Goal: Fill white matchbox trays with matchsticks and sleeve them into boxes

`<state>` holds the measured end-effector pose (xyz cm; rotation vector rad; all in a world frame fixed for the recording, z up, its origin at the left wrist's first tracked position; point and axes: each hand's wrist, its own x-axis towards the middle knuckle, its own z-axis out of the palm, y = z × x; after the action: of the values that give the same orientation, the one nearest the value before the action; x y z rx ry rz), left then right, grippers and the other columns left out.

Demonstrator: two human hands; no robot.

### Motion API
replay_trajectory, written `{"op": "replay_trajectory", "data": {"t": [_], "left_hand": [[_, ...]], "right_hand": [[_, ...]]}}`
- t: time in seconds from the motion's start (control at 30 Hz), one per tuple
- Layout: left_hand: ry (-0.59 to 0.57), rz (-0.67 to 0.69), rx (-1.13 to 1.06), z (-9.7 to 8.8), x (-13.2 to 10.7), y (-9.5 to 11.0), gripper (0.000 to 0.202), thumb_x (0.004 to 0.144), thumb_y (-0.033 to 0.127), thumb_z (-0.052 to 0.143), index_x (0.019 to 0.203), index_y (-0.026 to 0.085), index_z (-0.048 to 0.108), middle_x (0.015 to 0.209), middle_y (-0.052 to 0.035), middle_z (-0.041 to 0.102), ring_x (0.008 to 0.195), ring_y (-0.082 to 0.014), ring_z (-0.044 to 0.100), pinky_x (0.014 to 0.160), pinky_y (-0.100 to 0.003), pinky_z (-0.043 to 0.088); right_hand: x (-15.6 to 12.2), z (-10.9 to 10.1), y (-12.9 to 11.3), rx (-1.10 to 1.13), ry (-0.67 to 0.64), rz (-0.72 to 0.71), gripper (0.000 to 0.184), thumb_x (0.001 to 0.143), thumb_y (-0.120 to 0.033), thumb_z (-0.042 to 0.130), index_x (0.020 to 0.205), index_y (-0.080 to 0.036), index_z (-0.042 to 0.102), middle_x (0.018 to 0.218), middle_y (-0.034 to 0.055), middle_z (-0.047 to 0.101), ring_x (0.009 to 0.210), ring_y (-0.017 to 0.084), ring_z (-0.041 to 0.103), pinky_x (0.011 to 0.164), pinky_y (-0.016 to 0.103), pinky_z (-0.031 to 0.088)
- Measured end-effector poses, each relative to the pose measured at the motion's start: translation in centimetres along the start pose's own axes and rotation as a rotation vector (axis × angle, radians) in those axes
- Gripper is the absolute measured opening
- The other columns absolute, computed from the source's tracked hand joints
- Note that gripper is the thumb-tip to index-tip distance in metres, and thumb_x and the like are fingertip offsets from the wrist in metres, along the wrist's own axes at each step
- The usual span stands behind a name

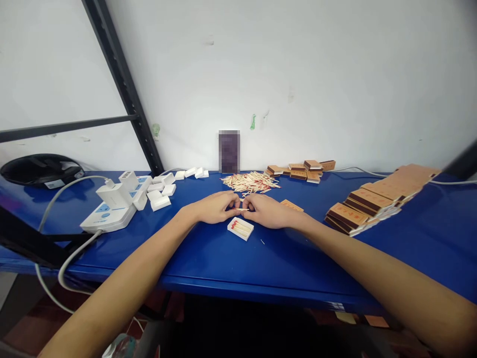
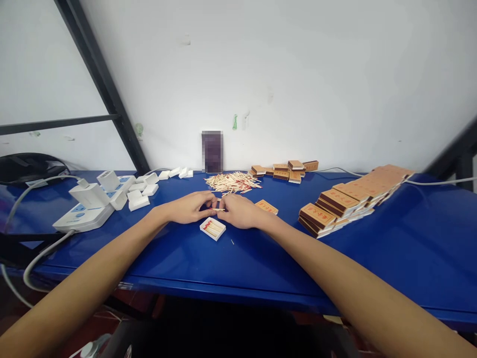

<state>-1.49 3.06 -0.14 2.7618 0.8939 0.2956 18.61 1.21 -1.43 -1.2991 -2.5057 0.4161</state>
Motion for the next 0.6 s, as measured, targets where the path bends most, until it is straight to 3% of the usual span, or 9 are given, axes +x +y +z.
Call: {"op": "replay_trajectory", "data": {"t": [0.17,0.33,0.6], "left_hand": [[-0.013,0.0,-0.015,-0.1,0.0,0.2,0.022,0.093,0.036,0.047,0.081,0.018,0.05,0.077,-0.0026,0.052,0.068,-0.0159,0.046,0.063,-0.029,0.037],[-0.039,0.02,0.045,-0.2,-0.1,0.7,0.017,0.094,0.03,0.044,0.087,0.017,0.051,0.09,-0.0066,0.055,0.083,-0.0196,0.051,0.077,-0.032,0.041],[-0.017,0.017,0.056,-1.2,-0.8,1.8,0.015,0.095,0.029,0.046,0.093,0.017,0.054,0.092,-0.0066,0.058,0.084,-0.019,0.053,0.077,-0.031,0.041]], "right_hand": [[-0.3,0.2,0.1,-0.051,0.02,-0.058,0.013,0.09,-0.031,0.053,0.083,-0.02,0.053,0.084,0.0051,0.063,0.075,0.017,0.056,0.062,0.026,0.034],[-0.7,0.2,-0.3,-0.159,0.039,-0.076,0.012,0.092,-0.03,0.049,0.087,-0.02,0.051,0.092,0.0082,0.062,0.082,0.02,0.057,0.065,0.028,0.034],[-1.4,-0.5,-1.0,-0.203,0.091,-0.063,0.01,0.088,-0.03,0.051,0.086,-0.02,0.053,0.089,0.0064,0.062,0.075,0.018,0.054,0.059,0.028,0.027]]}}
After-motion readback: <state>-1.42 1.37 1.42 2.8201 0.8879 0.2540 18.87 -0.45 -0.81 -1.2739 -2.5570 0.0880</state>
